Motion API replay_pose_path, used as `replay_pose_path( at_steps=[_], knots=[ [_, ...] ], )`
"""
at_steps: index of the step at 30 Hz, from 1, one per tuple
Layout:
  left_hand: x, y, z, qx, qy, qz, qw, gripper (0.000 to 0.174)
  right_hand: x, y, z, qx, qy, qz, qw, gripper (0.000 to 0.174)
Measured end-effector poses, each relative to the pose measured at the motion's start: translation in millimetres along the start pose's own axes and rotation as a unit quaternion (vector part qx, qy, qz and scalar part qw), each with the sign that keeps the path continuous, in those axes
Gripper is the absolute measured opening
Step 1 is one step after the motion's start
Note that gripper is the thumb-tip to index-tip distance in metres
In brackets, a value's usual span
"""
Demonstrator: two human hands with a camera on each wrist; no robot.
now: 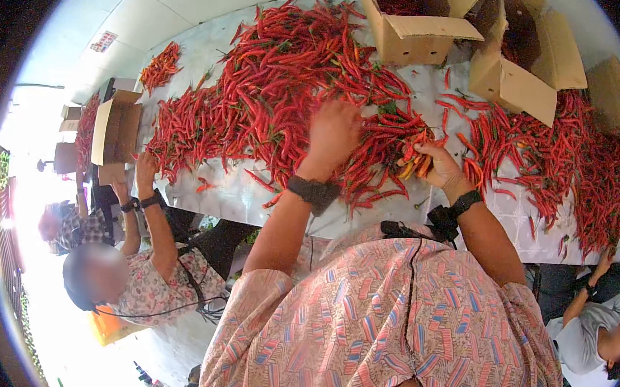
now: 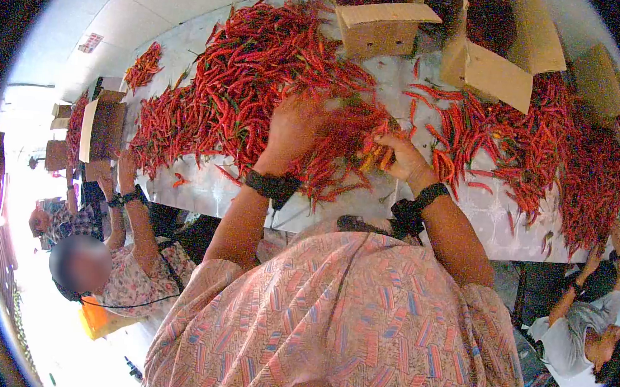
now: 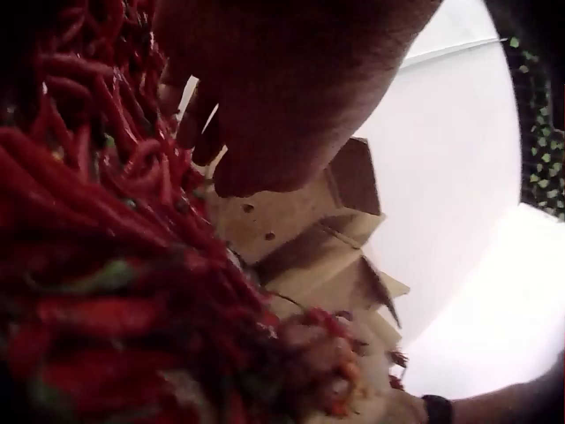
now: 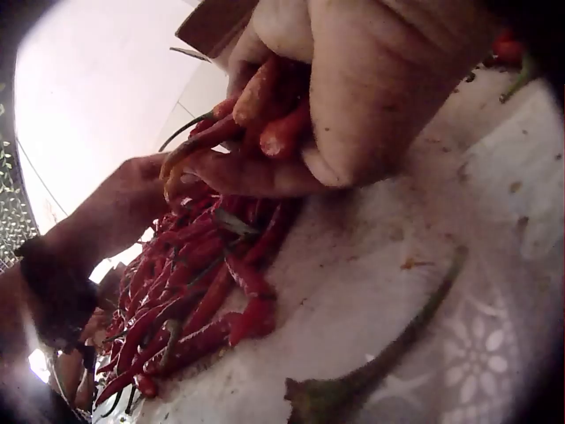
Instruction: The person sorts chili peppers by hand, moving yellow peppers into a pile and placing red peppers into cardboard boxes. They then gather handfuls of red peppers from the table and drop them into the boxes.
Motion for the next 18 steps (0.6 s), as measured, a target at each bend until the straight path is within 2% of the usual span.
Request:
replay_pose_path(
  at_steps=[2, 3, 5, 6, 8, 14, 15, 17, 18],
  knots=[
    [29, -2, 24, -0.065, -0.051, 0.124, 0.989, 0.019, -1, 0, 2, -0.006, -0.003, -0.002, 1.000, 0.029],
    [32, 0, 27, -0.065, -0.051, 0.123, 0.989, 0.019, -1, 0, 4, -0.013, -0.007, -0.004, 1.000, 0.029],
    [40, 8, 16, 0.014, -0.025, 0.136, 0.990, 0.024, 0, 1, 5, -0.028, -0.001, 0.000, 1.000, 0.029],
    [42, 16, 14, 0.016, -0.026, 0.136, 0.990, 0.024, 0, 2, 8, -0.041, 0.006, 0.003, 0.999, 0.029],
    [23, 31, 20, -0.009, -0.004, 0.033, 0.999, 0.025, 2, 2, 1, -0.024, 0.007, -0.002, 1.000, 0.028],
    [23, 50, 15, 0.080, 0.066, 0.014, 0.995, 0.010, 6, 0, -13, 0.016, -0.009, 0.020, 1.000, 0.021],
    [24, 51, 15, 0.080, 0.066, 0.015, 0.994, 0.010, 7, 0, -15, 0.020, -0.016, 0.022, 0.999, 0.019],
    [31, 54, 0, 0.175, 0.031, 0.064, 0.982, 0.020, 6, 0, -11, 0.019, -0.014, 0.019, 1.000, 0.019],
    [27, 52, 2, 0.176, 0.031, 0.065, 0.982, 0.020, 5, 0, -9, 0.019, -0.012, 0.016, 1.000, 0.018]
  ],
)
Point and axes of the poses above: each hand's wrist, its own y-axis away from the middle knuckle, its own z-axis out of the back of the hand, x = y × z, the point moved 10 cm from there along -y, towards the middle knuckle, and after that the axes turned 13 degrees about z, right-handed, at the moved point
